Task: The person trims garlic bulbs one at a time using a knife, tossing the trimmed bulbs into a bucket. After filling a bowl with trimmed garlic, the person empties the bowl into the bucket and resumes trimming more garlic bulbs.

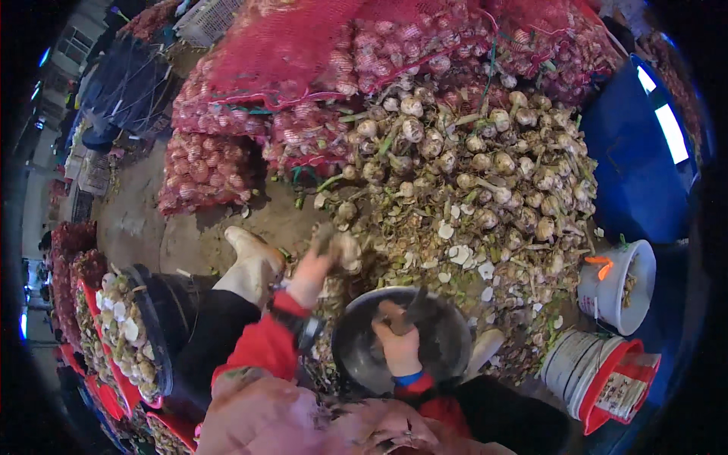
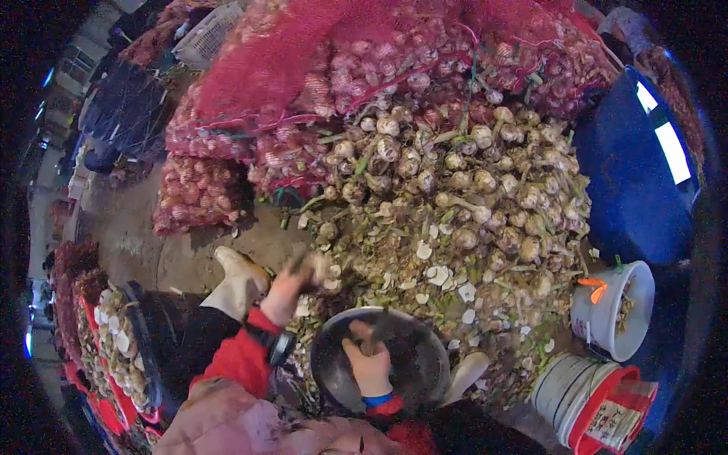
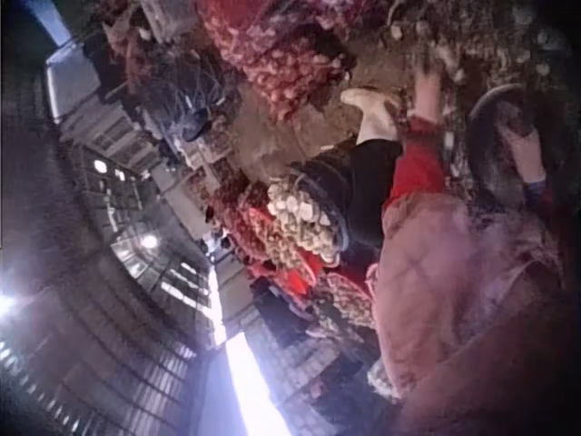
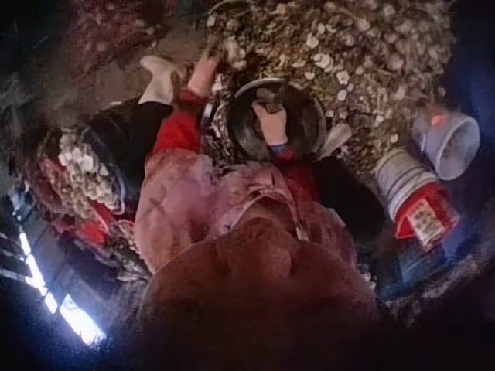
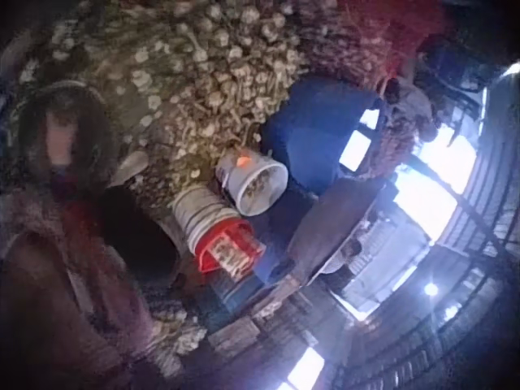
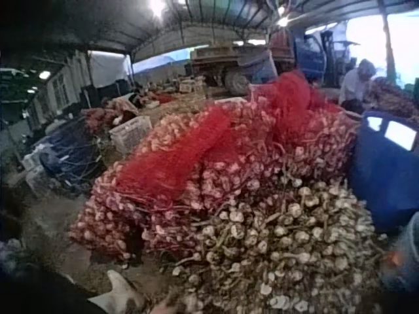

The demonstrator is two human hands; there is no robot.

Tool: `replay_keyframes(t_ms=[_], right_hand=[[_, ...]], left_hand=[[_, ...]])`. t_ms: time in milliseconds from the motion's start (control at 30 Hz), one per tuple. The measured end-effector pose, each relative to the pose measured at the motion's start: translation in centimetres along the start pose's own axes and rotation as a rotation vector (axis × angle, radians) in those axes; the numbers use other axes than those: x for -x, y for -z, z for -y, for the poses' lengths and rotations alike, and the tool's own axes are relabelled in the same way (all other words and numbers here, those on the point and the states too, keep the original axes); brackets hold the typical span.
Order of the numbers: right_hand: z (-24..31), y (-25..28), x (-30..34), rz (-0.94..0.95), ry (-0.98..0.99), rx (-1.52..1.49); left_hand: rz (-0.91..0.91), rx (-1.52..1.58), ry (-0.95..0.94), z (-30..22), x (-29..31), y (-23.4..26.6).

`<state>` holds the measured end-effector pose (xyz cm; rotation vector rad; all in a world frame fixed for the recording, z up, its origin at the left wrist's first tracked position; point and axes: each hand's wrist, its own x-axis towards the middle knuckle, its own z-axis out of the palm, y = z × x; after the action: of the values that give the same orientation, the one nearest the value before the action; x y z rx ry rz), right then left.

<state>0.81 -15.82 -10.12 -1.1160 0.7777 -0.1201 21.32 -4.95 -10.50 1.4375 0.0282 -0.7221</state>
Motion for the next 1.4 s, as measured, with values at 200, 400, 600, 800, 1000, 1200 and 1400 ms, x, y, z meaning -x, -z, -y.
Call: replay_keyframes(t_ms=[200, 400, 600, 800, 1000, 1200, 1400], right_hand=[[4.2, -3.4, 4.6, 0.208, -0.098, -0.091], [1.2, -3.6, 7.5, 0.453, 0.158, 0.208], [2.2, -4.6, 10.4, 0.455, 0.638, 0.936], [1.8, -5.0, 10.2, 0.524, 0.634, 1.2], [-0.4, -4.5, 8.7, 0.51, 0.591, 1.126], [-1.0, 0.3, 3.7, 0.047, 0.353, 0.837], [1.4, -5.0, 9.5, 0.229, 0.87, 0.552]], left_hand=[[0.121, -0.073, 0.062, -2.5, 17.2, -1.4], [-0.06, -0.313, -0.109, -1.7, 22.2, 3.6], [-0.062, -0.59, -0.143, -2.1, 26.0, 5.0], [-0.13, -0.812, -0.263, -1.6, 26.5, 3.5], [-0.299, -0.876, -0.386, -1.4, 27.8, 2.1], [-0.303, -0.701, -0.454, -4.4, 29.2, 1.3], [-0.151, 0.453, -0.218, -2.8, 28.1, 2.8]])
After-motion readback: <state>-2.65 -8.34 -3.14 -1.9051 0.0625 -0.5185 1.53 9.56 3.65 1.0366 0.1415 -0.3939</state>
